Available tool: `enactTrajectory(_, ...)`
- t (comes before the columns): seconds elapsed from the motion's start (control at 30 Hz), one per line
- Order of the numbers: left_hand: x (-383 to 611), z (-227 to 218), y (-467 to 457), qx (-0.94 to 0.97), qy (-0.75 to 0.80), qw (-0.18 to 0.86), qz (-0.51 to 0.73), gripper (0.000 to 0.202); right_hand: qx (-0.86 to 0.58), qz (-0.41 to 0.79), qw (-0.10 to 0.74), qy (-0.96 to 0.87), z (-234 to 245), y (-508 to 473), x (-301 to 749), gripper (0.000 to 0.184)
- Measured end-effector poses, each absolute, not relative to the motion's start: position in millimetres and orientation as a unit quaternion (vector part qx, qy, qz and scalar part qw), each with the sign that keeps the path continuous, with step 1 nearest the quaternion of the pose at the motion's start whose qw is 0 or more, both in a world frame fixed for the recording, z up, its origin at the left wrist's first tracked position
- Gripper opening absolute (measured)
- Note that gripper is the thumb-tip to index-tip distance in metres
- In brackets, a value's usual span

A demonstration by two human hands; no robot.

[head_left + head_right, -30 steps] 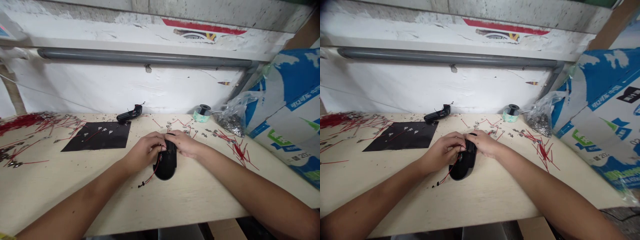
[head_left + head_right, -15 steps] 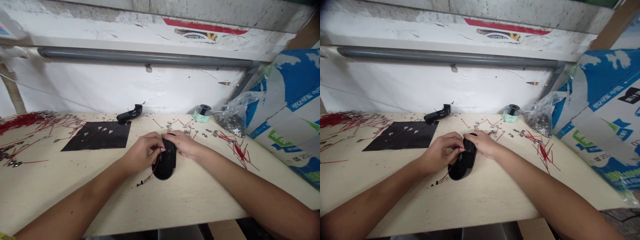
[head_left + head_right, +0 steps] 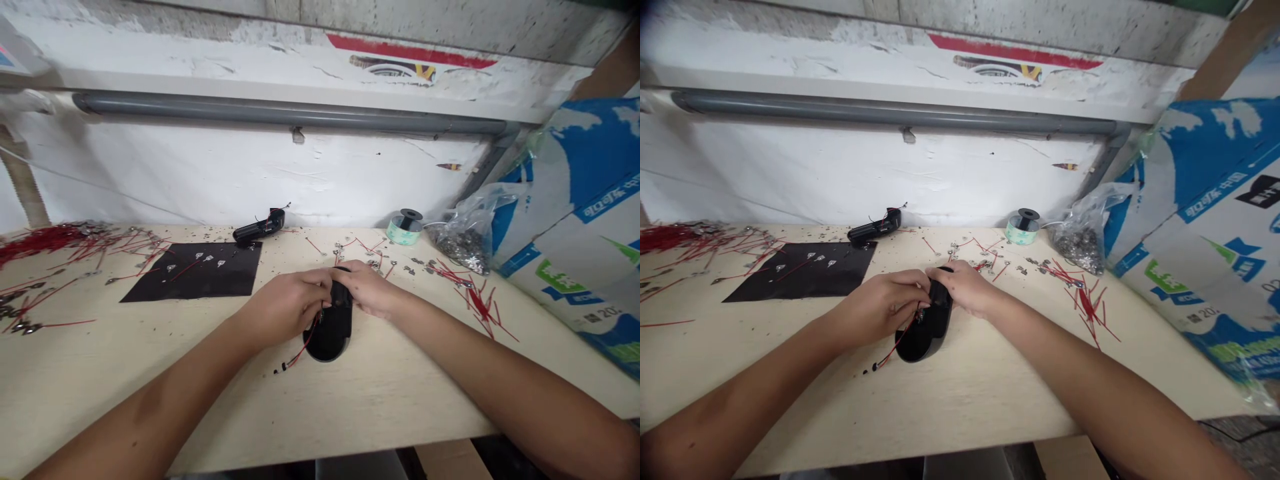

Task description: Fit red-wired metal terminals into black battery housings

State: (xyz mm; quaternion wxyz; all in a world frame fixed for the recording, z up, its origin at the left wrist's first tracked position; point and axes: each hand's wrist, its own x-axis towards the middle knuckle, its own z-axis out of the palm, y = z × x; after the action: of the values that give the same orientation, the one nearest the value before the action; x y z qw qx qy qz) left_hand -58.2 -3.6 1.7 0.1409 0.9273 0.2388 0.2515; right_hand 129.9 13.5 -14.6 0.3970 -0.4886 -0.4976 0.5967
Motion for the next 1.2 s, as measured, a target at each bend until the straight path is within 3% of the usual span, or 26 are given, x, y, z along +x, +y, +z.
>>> enactTrajectory(0.13, -55.8, 6.7, -3.8, 0.942, 0.241, 0.101, 0.212, 0.027, -0.487, 0.602, 0.4, -0.491, -17.7, 15.8, 130.0, 0.022)
enactTrajectory(0.23, -55.5, 5.4, -2.2, 0.936, 0.247, 0.13, 0.215, 0.026, -0.48, 0.604, 0.396, -0.498, -18.6, 16.4, 130.2, 0.023)
enactTrajectory(0.4, -57.0, -5.6, 1.0, 0.807, 0.286, 0.391, 0.337, 0.005, -0.466, 0.613, 0.39, -0.505, -11.8, 12.8, 131.8, 0.026)
enactTrajectory(0.5, -57.4, -10.1, 2.2, 0.665, 0.319, 0.573, 0.357, 0.027, -0.457, 0.63, 0.395, -0.488, -3.6, 9.2, 134.2, 0.033)
enactTrajectory(0.7, -56.4, -11.9, 3.1, 0.491, 0.307, 0.762, 0.289, 0.026, -0.44, 0.639, 0.399, -0.488, 0.4, 7.9, 137.1, 0.038)
enactTrajectory(0.9, -54.2, -12.7, 2.2, 0.477, 0.312, 0.768, 0.292, 0.028, -0.462, 0.525, 0.456, -0.55, -14.0, 16.7, 133.4, 0.034)
enactTrajectory(1.07, -48.7, -11.5, 4.0, 0.439, 0.342, 0.719, 0.416, 0.027, -0.481, 0.489, 0.546, -0.481, -11.4, 22.5, 136.7, 0.017)
enactTrajectory(1.2, -50.8, -12.3, 9.2, 0.413, 0.377, 0.659, 0.503, 0.023, -0.463, 0.498, 0.557, -0.476, -4.6, 20.7, 140.0, 0.01)
